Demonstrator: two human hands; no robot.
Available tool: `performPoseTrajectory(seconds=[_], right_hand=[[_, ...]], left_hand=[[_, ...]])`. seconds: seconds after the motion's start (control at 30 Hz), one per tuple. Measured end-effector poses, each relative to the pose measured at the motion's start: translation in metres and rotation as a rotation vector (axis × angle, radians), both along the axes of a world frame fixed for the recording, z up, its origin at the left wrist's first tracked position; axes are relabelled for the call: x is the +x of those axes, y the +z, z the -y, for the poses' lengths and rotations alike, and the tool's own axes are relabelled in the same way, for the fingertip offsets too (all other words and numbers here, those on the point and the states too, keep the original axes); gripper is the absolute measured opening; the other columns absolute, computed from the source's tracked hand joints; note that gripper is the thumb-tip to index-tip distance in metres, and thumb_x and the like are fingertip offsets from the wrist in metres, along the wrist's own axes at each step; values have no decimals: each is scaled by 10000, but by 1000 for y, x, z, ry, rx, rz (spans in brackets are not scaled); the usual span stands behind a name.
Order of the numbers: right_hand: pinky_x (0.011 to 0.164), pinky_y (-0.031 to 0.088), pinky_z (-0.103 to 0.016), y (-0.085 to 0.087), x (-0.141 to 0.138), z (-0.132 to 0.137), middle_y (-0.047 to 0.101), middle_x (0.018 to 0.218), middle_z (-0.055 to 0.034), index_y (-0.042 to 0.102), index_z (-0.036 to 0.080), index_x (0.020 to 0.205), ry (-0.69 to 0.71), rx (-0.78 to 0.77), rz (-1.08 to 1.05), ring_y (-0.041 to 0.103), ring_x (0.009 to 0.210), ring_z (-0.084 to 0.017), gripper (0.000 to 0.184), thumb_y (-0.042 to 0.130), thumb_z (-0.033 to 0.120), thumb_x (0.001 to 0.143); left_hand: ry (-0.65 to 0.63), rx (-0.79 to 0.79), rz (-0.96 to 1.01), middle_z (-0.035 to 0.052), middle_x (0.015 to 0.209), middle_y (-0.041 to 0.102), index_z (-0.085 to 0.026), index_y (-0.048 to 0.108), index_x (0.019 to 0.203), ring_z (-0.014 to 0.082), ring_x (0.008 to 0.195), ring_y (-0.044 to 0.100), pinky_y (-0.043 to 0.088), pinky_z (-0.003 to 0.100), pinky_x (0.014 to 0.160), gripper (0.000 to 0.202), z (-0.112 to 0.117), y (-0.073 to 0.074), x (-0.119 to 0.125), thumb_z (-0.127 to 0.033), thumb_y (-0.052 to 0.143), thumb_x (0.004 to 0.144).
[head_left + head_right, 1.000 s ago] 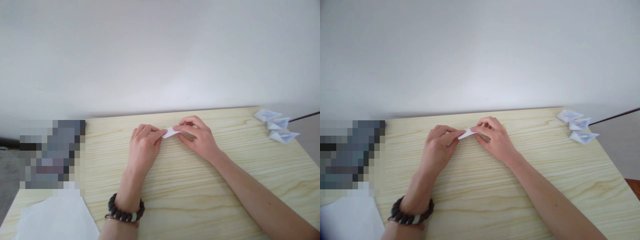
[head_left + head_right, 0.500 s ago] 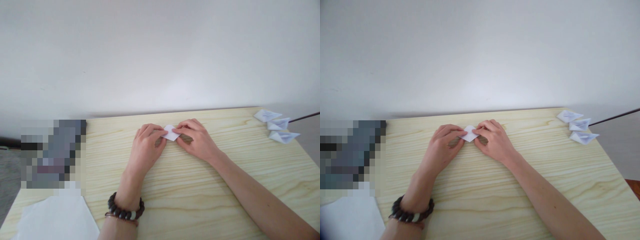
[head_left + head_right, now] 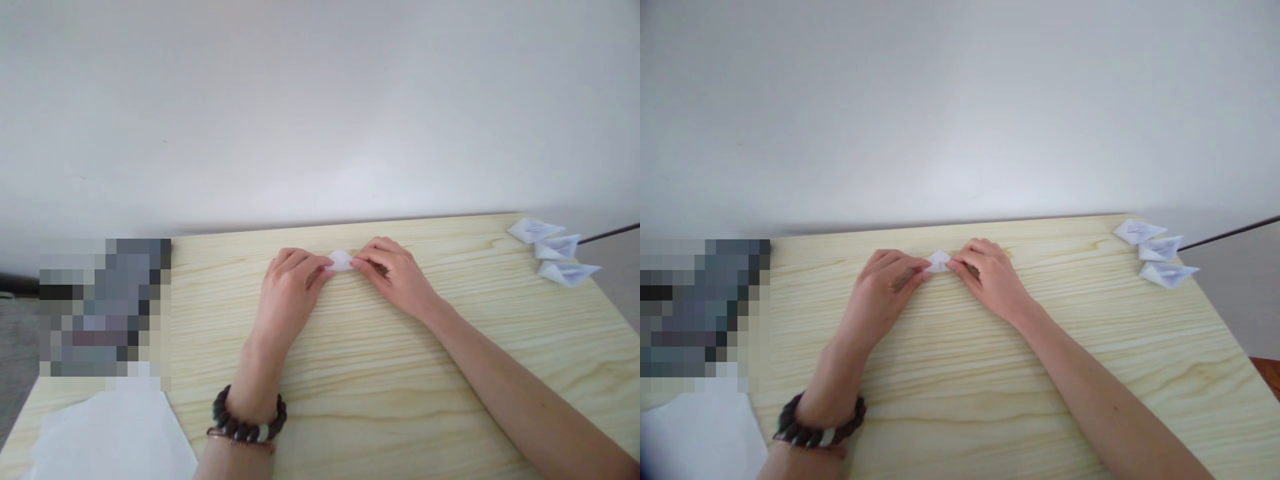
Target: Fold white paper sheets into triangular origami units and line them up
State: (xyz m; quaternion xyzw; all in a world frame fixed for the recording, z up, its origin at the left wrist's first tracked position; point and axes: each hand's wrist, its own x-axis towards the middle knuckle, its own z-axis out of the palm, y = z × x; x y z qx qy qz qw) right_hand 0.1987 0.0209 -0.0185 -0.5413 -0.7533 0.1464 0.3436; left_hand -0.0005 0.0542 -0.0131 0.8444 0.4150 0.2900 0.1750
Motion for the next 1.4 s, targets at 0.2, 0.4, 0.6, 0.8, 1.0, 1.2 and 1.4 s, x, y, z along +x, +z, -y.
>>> performPoseTrajectory(seconds=[0.2, 0.4, 0.6, 0.8, 1.0, 1.2, 1.4], right_hand=[[703, 436, -306, 3, -1, 2, 591, 792, -45, 650, 151, 843, 0, -22, -36, 555, 758, -161, 198, 533, 284, 932], [752, 460, -306, 5, 0, 6, 607, 858, -62, 674, 147, 902, 41, -10, -79, 578, 816, -166, 145, 572, 250, 898], [711, 445, -304, 3, 0, 3, 606, 804, -52, 674, 157, 810, -28, -46, -42, 565, 776, -165, 177, 557, 248, 908], [703, 418, -312, 3, -3, 0, 598, 747, -37, 643, 171, 760, -55, -58, 8, 533, 752, -170, 224, 541, 286, 923], [699, 398, -321, 0, -4, 0, 562, 696, -23, 562, 178, 694, -105, -39, 54, 499, 723, -172, 264, 545, 321, 916], [725, 397, -333, 0, -4, 1, 567, 720, -29, 563, 185, 687, -116, -39, 103, 497, 746, -182, 270, 550, 335, 911], [734, 402, -339, -1, -4, 0, 570, 731, -25, 562, 192, 679, -121, -51, 100, 510, 755, -185, 270, 579, 356, 893]], left_hand=[[-57, -35, 65, 42, 850, 706, -188, 712, 860, 206, 889, 576, 481, 342, 804, 109, -1, 2, 0, -205, 605, 872], [-20, -73, 91, 35, 842, 715, -181, 703, 827, 196, 873, 589, 481, 331, 816, 123, -1, 4, 0, -193, 591, 874], [15, -93, 86, 24, 845, 712, -194, 691, 938, 202, 896, 589, 477, 338, 827, 104, 0, 5, 1, -218, 640, 850], [5, -53, 23, 44, 809, 670, -179, 692, 827, 213, 886, 541, 461, 359, 827, 170, 2, 3, 3, -286, 579, 898], [66, -32, -132, 70, 857, 655, -158, 661, 821, 233, 893, 503, 447, 399, 849, 213, 3, 3, 5, -285, 526, 925], [113, -54, -189, 82, 903, 637, -157, 649, 838, 251, 918, 488, 446, 407, 849, 204, 5, 5, 7, -302, 530, 921], [133, -75, -192, 79, 933, 623, -157, 633, 861, 248, 930, 492, 440, 400, 855, 151, 5, 5, 7, -280, 557, 904]])
